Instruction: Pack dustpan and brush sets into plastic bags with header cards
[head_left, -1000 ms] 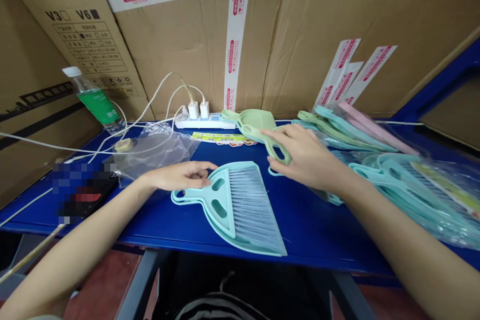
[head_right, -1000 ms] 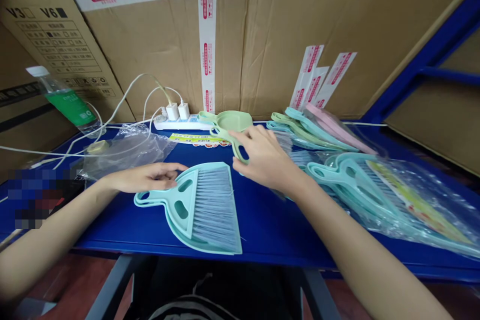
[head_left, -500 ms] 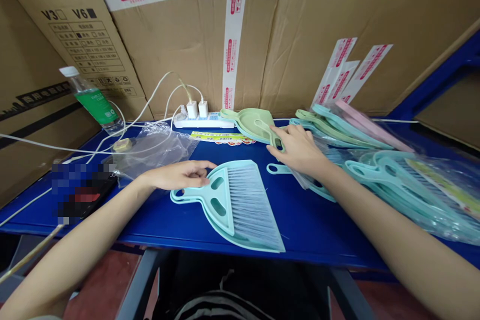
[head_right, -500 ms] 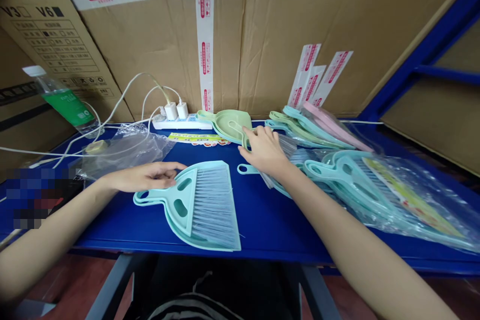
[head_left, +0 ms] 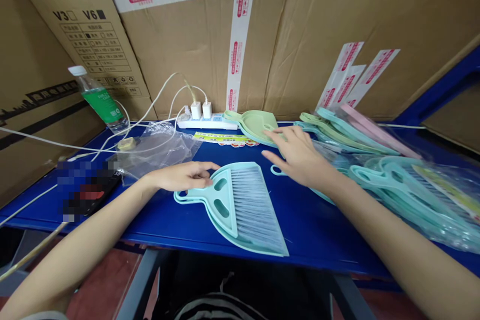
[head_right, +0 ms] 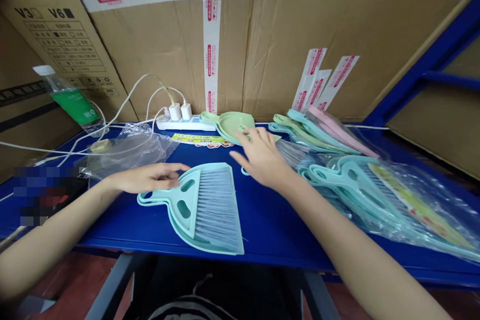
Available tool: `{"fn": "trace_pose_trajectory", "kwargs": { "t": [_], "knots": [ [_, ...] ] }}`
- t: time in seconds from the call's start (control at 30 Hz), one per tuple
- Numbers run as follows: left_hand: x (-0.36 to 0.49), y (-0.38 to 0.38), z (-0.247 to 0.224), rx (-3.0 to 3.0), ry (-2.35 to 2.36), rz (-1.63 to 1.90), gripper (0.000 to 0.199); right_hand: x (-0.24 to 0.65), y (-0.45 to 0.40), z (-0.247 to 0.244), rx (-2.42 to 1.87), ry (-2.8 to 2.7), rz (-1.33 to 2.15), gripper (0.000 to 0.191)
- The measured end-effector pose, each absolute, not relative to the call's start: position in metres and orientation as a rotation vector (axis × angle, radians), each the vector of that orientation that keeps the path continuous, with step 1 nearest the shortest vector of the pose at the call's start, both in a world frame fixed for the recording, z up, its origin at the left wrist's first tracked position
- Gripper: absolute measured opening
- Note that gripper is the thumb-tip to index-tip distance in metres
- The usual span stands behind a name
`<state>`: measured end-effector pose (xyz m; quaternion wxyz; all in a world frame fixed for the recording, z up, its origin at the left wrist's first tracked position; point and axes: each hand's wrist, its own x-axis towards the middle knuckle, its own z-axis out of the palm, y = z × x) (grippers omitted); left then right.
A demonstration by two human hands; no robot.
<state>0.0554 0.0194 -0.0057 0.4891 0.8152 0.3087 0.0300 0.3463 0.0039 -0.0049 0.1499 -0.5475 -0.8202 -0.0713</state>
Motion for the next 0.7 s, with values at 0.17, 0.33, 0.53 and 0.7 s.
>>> {"fn": "trace_pose_trajectory", "kwargs": {
  "t": [0.17,0.33,0.53,0.7],
  "knots": [
    [0.057,0.019,-0.008,1.940,0.685,0.135,0.050,0.321,-0.022,-0.005,-1.110,-2.670,0.094,0.058],
    [0.057,0.020,-0.011,1.963,0.675,0.180,0.050,0.309,-0.030,-0.010,-1.061,-2.843,0.419,0.085],
    [0.057,0.021,-0.008,1.857,0.643,0.128,0.054,0.309,-0.028,-0.013,-1.058,-2.849,0.532,0.082],
    [0.057,0.022,-0.012,1.823,0.632,0.118,0.055,0.309,-0.028,-0.014,-1.031,-2.906,0.532,0.080]
  ]
}}
